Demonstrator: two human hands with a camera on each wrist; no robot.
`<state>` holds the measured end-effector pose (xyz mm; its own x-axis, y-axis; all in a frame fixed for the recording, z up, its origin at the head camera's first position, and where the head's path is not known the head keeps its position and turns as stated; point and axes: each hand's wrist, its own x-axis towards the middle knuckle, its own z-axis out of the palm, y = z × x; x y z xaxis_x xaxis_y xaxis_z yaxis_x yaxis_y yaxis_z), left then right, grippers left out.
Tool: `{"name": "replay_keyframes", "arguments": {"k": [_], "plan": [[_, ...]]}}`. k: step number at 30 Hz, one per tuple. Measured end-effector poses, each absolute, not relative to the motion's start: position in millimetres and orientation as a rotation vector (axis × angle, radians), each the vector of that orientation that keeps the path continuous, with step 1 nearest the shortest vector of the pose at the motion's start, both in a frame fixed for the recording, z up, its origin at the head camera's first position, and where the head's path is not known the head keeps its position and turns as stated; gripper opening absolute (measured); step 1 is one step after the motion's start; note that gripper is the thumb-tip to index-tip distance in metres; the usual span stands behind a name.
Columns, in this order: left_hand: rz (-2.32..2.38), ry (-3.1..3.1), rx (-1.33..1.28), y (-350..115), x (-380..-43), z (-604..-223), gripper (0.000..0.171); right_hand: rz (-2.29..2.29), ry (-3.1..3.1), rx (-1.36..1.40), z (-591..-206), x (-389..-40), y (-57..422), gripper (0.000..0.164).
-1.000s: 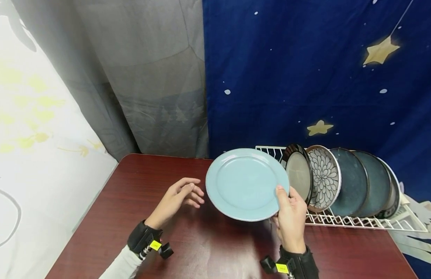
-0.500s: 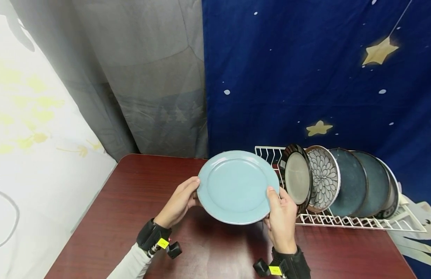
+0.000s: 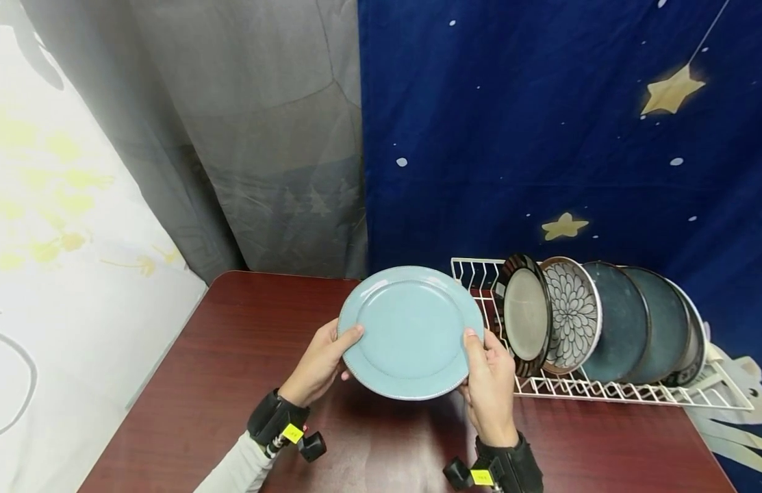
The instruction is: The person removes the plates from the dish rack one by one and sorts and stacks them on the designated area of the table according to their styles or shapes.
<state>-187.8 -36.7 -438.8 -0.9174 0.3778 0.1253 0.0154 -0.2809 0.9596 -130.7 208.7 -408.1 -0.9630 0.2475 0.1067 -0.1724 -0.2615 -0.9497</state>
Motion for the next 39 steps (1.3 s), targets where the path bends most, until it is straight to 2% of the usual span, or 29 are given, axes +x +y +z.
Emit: {"name": "replay_keyframes", "arguments": {"k": [20,27,33,39], "plan": [[2.444,1.754,0.42,-37,-180,-445,0.032,2.274,-1.936,-0.134,-412,-135,212,0.046],[2.501,1.743,0.389,-44,-181,-448,0.029,2.342,-1.891,-0.068,-411,-136,216,0.037],[2.524,1.778,0.355,-55,-184,-448,0.028,2.319,-1.9,0.048,-408,-135,223,0.049],[2.526,1.824,0.343,-70,-184,-448,0.029,2.327,-1.891,0.089,-407,-134,225,0.049]]}}
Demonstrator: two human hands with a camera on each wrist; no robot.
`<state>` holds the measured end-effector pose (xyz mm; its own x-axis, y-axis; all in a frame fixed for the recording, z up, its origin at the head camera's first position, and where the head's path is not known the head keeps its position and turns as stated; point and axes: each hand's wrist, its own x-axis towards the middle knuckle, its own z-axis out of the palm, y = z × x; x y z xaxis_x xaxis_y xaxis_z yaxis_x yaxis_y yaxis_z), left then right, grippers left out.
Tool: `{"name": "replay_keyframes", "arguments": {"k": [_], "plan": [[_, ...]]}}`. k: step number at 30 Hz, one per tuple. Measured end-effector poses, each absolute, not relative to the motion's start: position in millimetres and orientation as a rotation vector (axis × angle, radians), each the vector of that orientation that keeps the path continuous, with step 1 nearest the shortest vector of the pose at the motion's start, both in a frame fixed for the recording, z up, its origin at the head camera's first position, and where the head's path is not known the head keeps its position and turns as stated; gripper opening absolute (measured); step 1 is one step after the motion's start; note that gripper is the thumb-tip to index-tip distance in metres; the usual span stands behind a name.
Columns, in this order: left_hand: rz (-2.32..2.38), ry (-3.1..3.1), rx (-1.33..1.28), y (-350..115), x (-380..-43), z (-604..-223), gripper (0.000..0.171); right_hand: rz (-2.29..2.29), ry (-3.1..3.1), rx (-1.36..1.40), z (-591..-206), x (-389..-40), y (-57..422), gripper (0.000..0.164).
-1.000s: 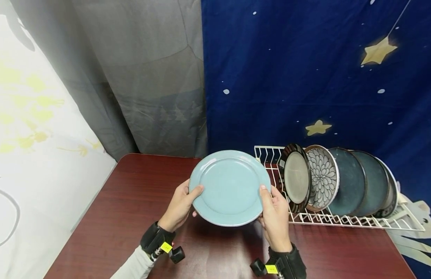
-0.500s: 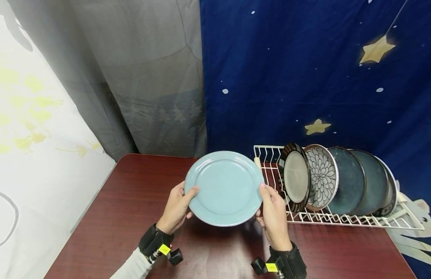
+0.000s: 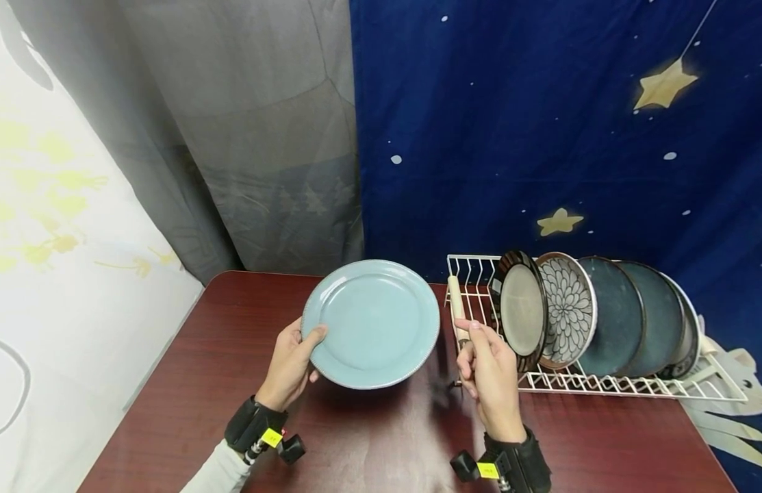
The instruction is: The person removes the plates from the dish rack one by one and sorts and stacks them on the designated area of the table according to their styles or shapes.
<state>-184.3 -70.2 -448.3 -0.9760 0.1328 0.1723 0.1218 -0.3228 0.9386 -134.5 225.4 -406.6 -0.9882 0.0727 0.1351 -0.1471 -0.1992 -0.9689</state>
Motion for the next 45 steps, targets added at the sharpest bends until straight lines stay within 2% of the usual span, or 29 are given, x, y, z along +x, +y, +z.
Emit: {"name": "replay_keyframes", "arguments": {"k": [27,37,45], "plan": [[2.569,1.945,0.159,-122,-181,-459,0.034,2.337,-1.838,0.072,-405,-133,229,0.044],[2.61,1.985,0.098,-138,-182,-466,0.033,2.307,-1.828,0.06,-405,-132,234,0.034],[2.63,2.027,0.054,-152,-183,-469,0.035,2.296,-1.794,0.071,-403,-133,238,0.037]]}}
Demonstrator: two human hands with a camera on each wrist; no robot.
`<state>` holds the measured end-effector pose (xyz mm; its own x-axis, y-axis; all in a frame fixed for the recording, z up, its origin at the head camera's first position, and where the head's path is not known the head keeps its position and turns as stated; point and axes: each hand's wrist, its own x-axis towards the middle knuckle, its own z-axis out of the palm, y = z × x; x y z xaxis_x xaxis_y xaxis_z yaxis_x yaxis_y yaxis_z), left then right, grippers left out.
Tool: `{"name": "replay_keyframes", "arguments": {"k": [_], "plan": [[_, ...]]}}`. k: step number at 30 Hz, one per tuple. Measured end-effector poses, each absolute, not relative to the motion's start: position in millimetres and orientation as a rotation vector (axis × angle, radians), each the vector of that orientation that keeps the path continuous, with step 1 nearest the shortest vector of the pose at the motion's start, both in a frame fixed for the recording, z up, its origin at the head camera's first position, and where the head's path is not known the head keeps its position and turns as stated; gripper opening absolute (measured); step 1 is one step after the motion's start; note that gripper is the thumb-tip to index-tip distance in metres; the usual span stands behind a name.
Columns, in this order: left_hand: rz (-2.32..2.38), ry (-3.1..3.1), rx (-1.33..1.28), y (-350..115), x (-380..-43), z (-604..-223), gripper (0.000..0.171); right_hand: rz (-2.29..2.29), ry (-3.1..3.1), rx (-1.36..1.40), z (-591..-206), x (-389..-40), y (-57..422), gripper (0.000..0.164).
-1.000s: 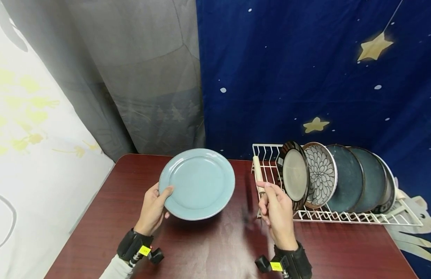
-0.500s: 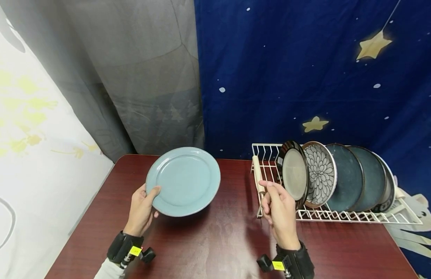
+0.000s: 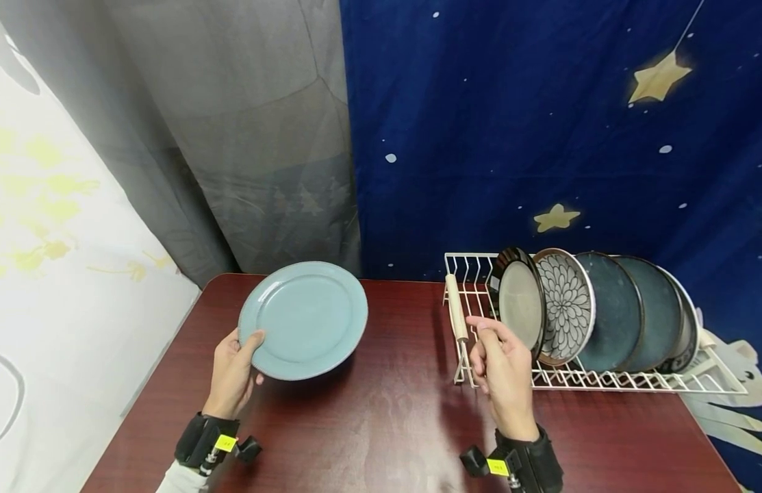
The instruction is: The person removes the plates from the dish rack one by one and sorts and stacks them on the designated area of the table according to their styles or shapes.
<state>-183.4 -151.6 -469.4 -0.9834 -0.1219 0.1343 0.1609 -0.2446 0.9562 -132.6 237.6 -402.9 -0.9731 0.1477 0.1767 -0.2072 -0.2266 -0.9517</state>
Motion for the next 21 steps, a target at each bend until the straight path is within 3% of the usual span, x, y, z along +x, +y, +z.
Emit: {"name": "replay_keyframes", "arguments": {"k": [21], "plan": [[-2.263,-1.731,0.056,-193,-200,-501,0.03,2.238,-1.763,0.085,-397,-129,242,0.035]]}}
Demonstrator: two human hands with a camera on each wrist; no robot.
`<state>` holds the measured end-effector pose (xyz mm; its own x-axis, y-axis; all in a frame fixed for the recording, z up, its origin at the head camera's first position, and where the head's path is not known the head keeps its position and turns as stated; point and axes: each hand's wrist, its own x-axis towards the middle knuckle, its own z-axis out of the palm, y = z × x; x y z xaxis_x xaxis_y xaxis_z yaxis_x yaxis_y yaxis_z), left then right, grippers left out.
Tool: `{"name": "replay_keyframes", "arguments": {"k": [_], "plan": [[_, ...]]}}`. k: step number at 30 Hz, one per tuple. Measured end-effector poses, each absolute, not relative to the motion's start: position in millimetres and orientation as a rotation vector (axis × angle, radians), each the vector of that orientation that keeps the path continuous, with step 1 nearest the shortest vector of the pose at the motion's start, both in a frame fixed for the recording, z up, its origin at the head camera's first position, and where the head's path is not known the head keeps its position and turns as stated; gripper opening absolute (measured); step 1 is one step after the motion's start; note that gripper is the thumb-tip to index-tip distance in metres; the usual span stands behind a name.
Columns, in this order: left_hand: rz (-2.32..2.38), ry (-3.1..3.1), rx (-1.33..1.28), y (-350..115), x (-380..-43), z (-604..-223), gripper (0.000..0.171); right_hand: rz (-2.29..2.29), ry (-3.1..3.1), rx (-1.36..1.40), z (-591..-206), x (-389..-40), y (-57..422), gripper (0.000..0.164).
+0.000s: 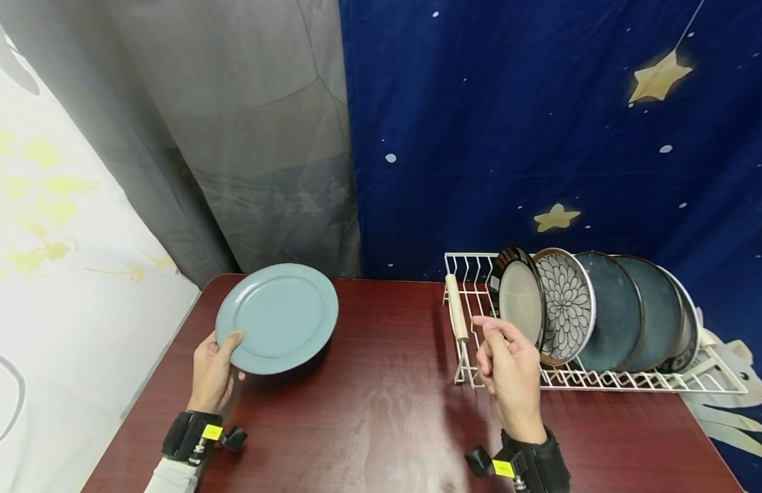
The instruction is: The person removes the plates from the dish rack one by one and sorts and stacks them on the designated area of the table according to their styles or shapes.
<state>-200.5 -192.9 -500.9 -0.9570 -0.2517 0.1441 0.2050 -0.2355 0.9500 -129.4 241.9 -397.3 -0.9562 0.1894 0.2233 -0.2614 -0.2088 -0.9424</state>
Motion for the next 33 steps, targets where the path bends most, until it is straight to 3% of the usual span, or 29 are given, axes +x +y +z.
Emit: {"name": "replay_keyframes", "arguments": {"k": [20,33], "plan": [[-2.322,-1.774,0.055,-215,-204,-522,0.044,2.178,-1.752,0.014,-394,-127,249,0.035],[-2.325,-1.817,0.149,-216,-205,-528,0.042,2.15,-1.732,0.028,-392,-126,250,0.034]]}}
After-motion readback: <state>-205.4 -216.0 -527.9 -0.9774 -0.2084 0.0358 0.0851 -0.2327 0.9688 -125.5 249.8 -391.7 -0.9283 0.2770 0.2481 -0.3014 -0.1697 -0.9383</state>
